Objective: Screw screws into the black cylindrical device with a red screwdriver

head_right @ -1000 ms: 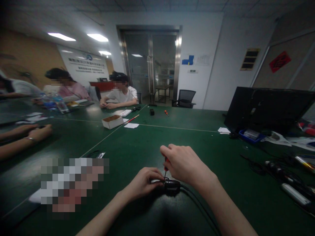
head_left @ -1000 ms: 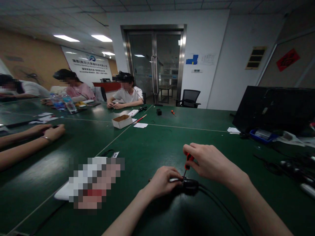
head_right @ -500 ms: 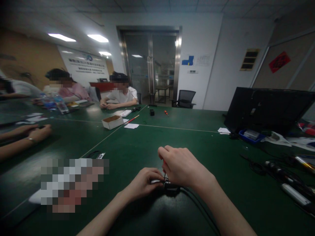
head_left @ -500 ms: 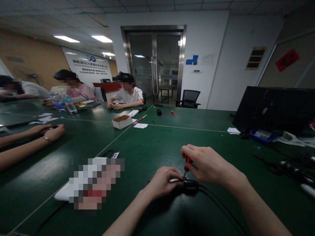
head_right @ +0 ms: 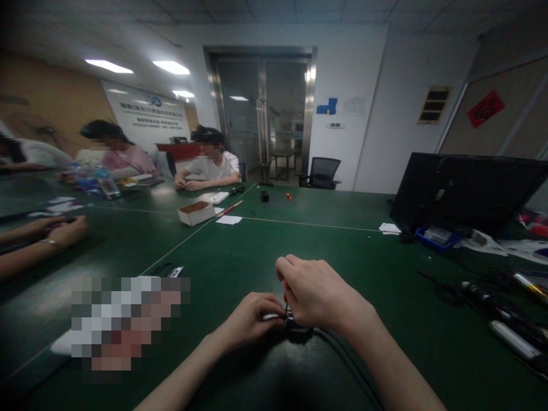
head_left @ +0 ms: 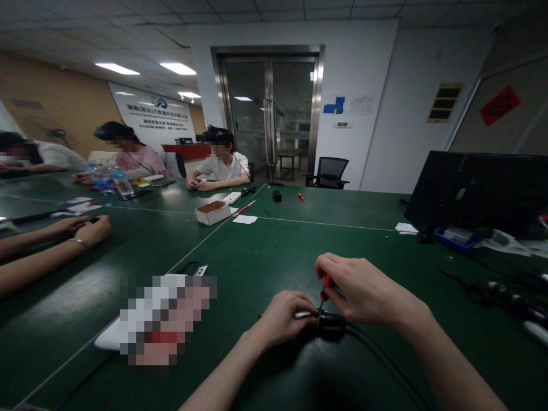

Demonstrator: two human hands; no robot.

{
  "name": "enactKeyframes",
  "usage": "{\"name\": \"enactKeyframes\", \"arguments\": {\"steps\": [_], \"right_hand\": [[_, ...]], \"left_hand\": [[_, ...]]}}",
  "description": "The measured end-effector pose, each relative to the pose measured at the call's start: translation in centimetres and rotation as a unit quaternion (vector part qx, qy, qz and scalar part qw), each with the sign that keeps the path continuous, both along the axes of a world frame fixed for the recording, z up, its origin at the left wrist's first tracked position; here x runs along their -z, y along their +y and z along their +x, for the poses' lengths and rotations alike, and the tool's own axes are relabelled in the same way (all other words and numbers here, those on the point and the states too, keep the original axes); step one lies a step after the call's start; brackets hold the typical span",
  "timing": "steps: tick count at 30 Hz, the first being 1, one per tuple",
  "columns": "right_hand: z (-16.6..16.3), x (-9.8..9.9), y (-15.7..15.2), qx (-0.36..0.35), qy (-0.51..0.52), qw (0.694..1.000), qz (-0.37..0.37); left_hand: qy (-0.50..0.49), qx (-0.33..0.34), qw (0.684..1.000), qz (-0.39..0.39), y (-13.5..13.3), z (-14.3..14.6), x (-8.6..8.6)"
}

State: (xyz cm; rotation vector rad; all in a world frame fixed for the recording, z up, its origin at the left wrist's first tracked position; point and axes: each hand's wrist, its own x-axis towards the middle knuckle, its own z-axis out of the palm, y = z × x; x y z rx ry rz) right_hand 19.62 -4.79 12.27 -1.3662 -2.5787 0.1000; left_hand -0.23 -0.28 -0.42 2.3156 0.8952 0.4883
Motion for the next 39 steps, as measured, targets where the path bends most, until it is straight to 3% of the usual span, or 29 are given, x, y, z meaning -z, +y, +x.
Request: {"name": "enactKeyframes", "arguments": {"steps": [10,19,30,37,39], "right_hand": [[-0.65,-0.17,0.38,0.078,-0.075,0.993,0.048],[0.0,-0.15,-0.39,-0.021,-0.006,1.0,-0.009],[-0.79,-0.03,0.41,0.078,-0.074,0.993,0.055],[-0.06,-0.02,-0.18,-0.005,-0.003,1.0,0.016],[-0.04,-0.09,-0.19,-0.001,-0.009,1.0,0.004]], "left_hand": [[-0.005,-0.001,1.0,-0.001,-0.02,-0.02,-0.03],[-0.004,0.002,1.0,0.004,0.14,-0.05,0.41],[0.006,0.0,1.0,0.002,-0.14,-0.04,-0.17],[-0.018,0.001,1.0,0.0,-0.06,-0.08,0.15],[-0.015,0.0,1.0,-0.001,0.0,-0.07,0.23]]}}
